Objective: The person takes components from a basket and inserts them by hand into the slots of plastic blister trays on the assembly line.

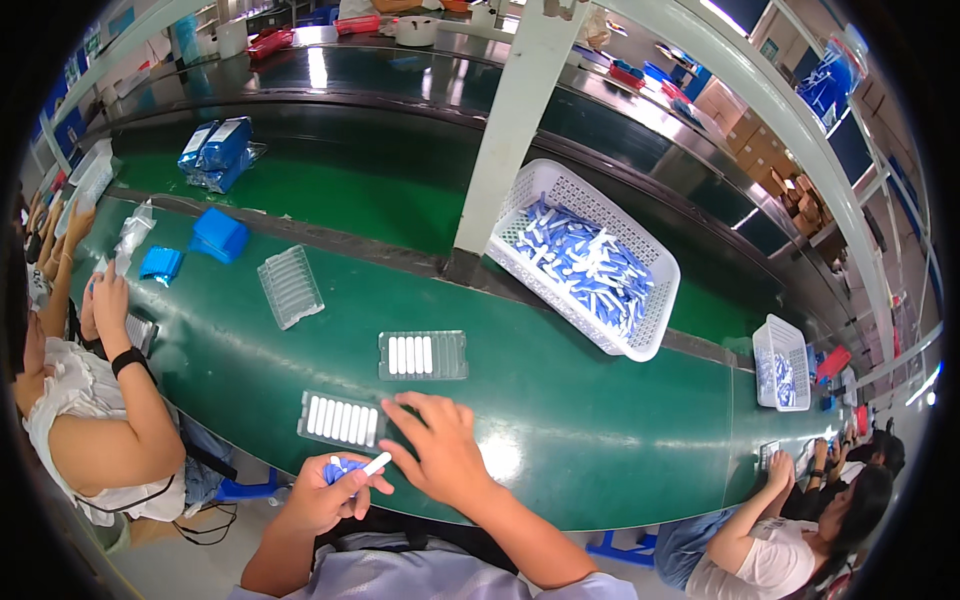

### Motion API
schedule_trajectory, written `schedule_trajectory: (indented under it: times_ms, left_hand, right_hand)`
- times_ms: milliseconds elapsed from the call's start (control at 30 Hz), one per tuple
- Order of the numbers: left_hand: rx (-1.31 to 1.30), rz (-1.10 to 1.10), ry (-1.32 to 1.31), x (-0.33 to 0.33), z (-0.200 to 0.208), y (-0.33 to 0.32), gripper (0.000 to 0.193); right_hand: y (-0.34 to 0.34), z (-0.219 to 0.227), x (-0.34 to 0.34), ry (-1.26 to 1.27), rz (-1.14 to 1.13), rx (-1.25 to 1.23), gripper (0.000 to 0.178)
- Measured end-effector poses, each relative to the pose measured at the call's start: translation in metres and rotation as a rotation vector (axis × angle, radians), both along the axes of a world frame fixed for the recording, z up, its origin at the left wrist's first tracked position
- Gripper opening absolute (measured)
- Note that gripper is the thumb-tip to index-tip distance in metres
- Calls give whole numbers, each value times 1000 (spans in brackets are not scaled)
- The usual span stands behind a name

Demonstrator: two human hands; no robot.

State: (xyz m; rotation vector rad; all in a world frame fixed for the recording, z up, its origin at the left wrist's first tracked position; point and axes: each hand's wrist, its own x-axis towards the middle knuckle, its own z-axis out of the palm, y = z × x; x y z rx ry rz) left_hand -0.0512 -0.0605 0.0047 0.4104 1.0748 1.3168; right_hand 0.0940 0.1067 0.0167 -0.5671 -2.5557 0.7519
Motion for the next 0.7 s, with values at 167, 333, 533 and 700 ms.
schedule_trajectory:
  times_ms: [167, 333, 533, 700]
  left_hand:
    - [-21, 57, 132, -3, 7, -9, 24]
    - [-56, -25, 145, 0, 14, -7, 25]
    - [-61, 3, 55, -1, 8, -3, 27]
    - [-54, -19, 55, 1, 9, 8, 27]
  right_hand:
    - [-20, 13, 12, 176, 58, -871, 19]
    - [-21, 12, 17, 105, 86, -1262, 8]
    - [-10, -1, 37, 208, 31, -937, 10]
    - [-11, -1, 41, 208, -68, -874, 14]
